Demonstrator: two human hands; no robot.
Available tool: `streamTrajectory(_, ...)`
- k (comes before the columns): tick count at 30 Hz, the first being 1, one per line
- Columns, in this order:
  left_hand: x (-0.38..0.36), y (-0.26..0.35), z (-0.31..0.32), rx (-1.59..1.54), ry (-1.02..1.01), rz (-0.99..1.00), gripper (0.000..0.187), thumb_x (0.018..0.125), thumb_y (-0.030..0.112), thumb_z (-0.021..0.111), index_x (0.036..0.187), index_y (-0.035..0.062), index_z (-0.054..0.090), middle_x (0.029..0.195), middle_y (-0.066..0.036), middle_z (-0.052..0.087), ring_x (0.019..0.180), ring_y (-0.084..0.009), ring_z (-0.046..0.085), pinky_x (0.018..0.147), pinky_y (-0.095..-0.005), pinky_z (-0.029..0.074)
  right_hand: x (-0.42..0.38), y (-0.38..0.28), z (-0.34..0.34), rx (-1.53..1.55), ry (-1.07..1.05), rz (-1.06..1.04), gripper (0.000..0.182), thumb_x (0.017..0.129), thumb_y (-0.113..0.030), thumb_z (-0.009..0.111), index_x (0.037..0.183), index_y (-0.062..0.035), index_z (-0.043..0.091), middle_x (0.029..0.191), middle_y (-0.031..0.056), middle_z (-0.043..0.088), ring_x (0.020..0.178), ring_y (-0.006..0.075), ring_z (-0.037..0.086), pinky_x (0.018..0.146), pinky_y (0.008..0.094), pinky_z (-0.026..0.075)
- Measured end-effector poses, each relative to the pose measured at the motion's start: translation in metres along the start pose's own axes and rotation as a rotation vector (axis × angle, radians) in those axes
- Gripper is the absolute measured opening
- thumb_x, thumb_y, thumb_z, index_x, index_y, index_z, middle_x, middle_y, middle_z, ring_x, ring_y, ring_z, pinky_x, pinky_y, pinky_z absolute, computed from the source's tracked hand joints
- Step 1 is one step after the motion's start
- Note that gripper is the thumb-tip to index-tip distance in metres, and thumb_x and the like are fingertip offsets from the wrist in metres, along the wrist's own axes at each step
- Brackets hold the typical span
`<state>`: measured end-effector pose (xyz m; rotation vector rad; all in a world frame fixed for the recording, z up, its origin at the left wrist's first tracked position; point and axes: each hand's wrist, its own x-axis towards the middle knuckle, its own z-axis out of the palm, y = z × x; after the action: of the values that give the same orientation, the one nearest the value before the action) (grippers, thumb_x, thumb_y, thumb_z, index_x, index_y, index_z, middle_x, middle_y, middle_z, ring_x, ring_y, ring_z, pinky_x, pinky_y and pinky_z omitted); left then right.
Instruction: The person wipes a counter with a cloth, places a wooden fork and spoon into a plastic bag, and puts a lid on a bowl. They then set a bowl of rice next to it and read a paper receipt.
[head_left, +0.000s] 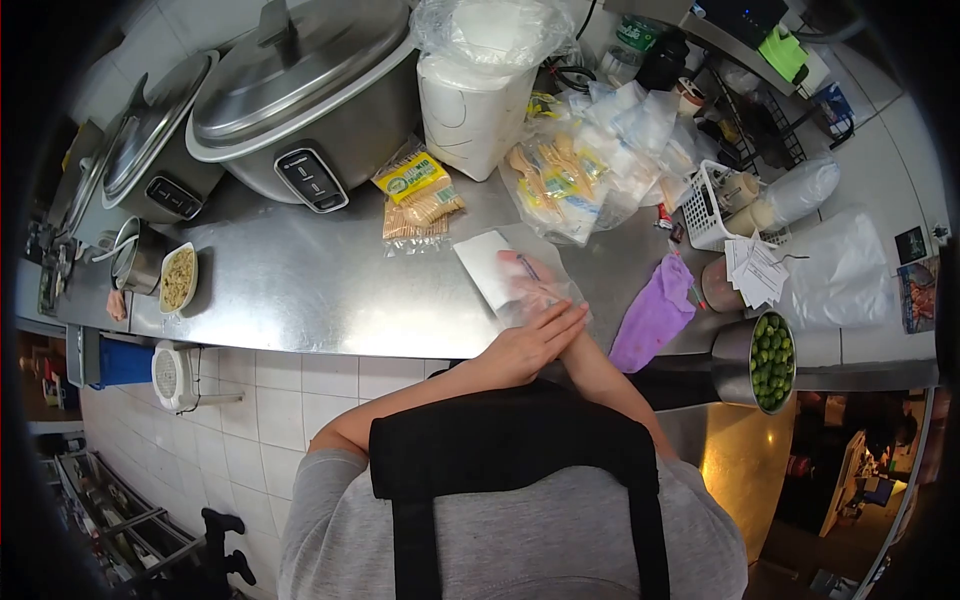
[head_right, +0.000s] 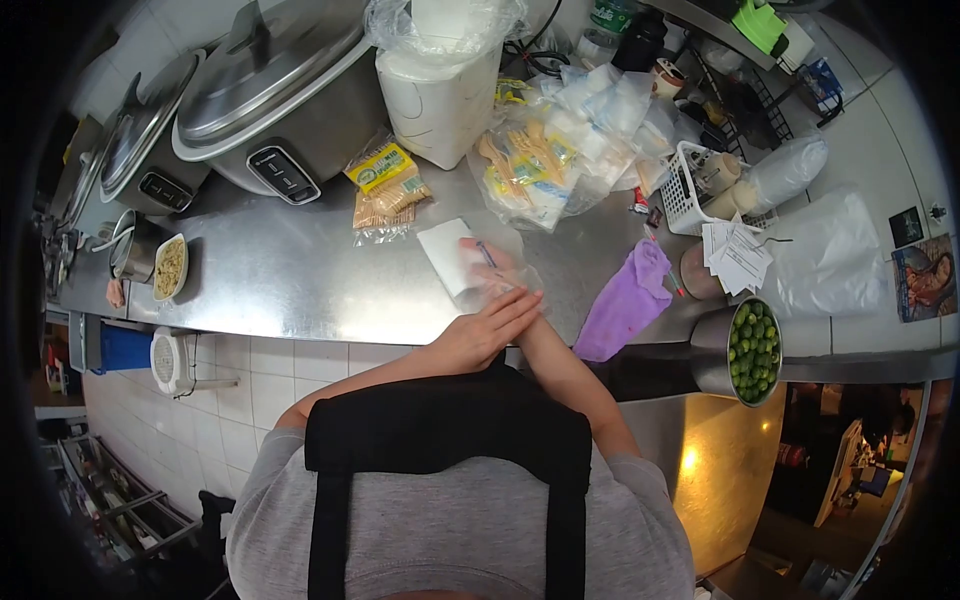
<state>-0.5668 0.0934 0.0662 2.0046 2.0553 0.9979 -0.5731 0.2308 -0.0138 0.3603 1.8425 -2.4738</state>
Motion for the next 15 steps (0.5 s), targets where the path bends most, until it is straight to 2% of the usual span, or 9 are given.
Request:
streamTrajectory(1, -0.002, 0.001, 0.000, 0.003, 0.002, -0.005, 0.063, 0.064, -0.008, 0.049, 0.125, 0.0009, 0.034, 0.137, -0.012, 0.025, 0.123, -0.0294, 0.030, 0.088, -0.0323, 0.044, 0.004, 0.001, 0.000, 0.000, -0.006, 0.001, 0.040, 0.076, -0.002, 0.048, 0.115, -0.0053, 0.046, 0.111, 0.0018, 0.048, 0.096, 0.0120, 0.046, 0.083, 0.0229, 0.038)
streamTrajectory(3, -0.006, 0.002, -0.004, -0.111, -0.043, 0.019, 0.062, 0.065, -0.007, 0.049, 0.124, 0.0029, 0.037, 0.137, -0.013, 0.024, 0.123, -0.0294, 0.031, 0.093, -0.0329, 0.040, 0.014, 0.004, 0.000, -0.216, -0.093, -0.129, 0.037, 0.075, -0.003, 0.051, 0.111, -0.0084, 0.047, 0.093, 0.0019, 0.050, 0.077, 0.0093, 0.049, 0.067, 0.0196, 0.041)
streamTrajectory(4, -0.007, 0.001, -0.009, -0.106, -0.040, 0.017, 0.062, 0.065, -0.007, 0.049, 0.124, 0.0029, 0.037, 0.137, -0.013, 0.024, 0.123, -0.0294, 0.031, 0.093, -0.0329, 0.040, 0.018, 0.008, 0.000, -0.217, -0.098, -0.132, 0.037, 0.075, -0.003, 0.051, 0.111, -0.0084, 0.047, 0.093, 0.0019, 0.050, 0.077, 0.0093, 0.049, 0.067, 0.0196, 0.041)
streamTrajectory(6, -0.012, 0.000, -0.021, -0.334, 0.046, 0.022, 0.053, 0.066, -0.006, 0.050, 0.118, 0.0049, 0.043, 0.130, -0.014, 0.035, 0.117, -0.0294, 0.038, 0.088, -0.0338, 0.043, 0.022, 0.015, 0.002, -0.532, -0.039, -0.393, 0.033, 0.074, -0.003, 0.051, 0.106, -0.0083, 0.046, 0.091, 0.0023, 0.049, 0.085, 0.0126, 0.049, 0.074, 0.0227, 0.038)
streamTrajectory(8, -0.022, -0.027, -0.019, -0.465, 0.276, -0.184, 0.037, 0.068, -0.005, 0.050, 0.103, 0.0051, 0.050, 0.109, -0.013, 0.049, 0.102, -0.0303, 0.047, 0.079, -0.0358, 0.044, 0.020, 0.006, 0.005, -0.556, -0.081, -0.388, 0.032, 0.075, -0.002, 0.050, 0.106, -0.0084, 0.045, 0.092, 0.0027, 0.049, 0.087, 0.0138, 0.048, 0.076, 0.0241, 0.037)
streamTrajectory(10, -0.029, -0.058, -0.027, -0.198, 0.361, -0.473, 0.023, 0.068, -0.003, 0.049, 0.090, 0.0029, 0.049, 0.090, -0.011, 0.050, 0.088, -0.0297, 0.048, 0.073, -0.0371, 0.041, 0.015, -0.005, 0.009, -0.578, -0.115, -0.382, 0.032, 0.075, -0.001, 0.049, 0.106, -0.0084, 0.044, 0.093, 0.0031, 0.048, 0.088, 0.0150, 0.047, 0.079, 0.0255, 0.036)
streamTrajectory(12, -0.044, -0.098, -0.010, 0.115, 0.325, -0.508, 0.018, 0.068, -0.001, 0.049, 0.086, 0.0028, 0.049, 0.087, -0.013, 0.048, 0.086, -0.0300, 0.046, 0.075, -0.0377, 0.039, 0.010, -0.014, 0.011, -0.729, -0.103, -0.163, 0.041, 0.069, 0.003, 0.046, 0.108, -0.0082, 0.042, 0.099, 0.0065, 0.047, 0.089, 0.0167, 0.048, 0.081, 0.0278, 0.037)
streamTrajectory(13, -0.044, -0.101, -0.008, 0.114, 0.322, -0.500, 0.018, 0.068, -0.001, 0.049, 0.086, 0.0028, 0.049, 0.087, -0.013, 0.048, 0.086, -0.0300, 0.046, 0.075, -0.0377, 0.039, 0.010, -0.012, 0.009, -0.729, -0.095, -0.165, 0.041, 0.069, 0.003, 0.046, 0.108, -0.0082, 0.042, 0.099, 0.0065, 0.047, 0.089, 0.0167, 0.048, 0.081, 0.0278, 0.037)
streamTrajectory(15, -0.046, -0.101, -0.001, 0.242, 0.279, -0.479, 0.020, 0.068, 0.001, 0.051, 0.088, 0.0036, 0.049, 0.089, -0.013, 0.048, 0.088, -0.0297, 0.045, 0.075, -0.0368, 0.038, 0.007, 0.003, 0.002, -0.544, -0.009, -0.168, 0.032, 0.077, -0.004, 0.048, 0.108, -0.0107, 0.043, 0.092, 0.0068, 0.049, 0.085, 0.0197, 0.051, 0.071, 0.0317, 0.045)
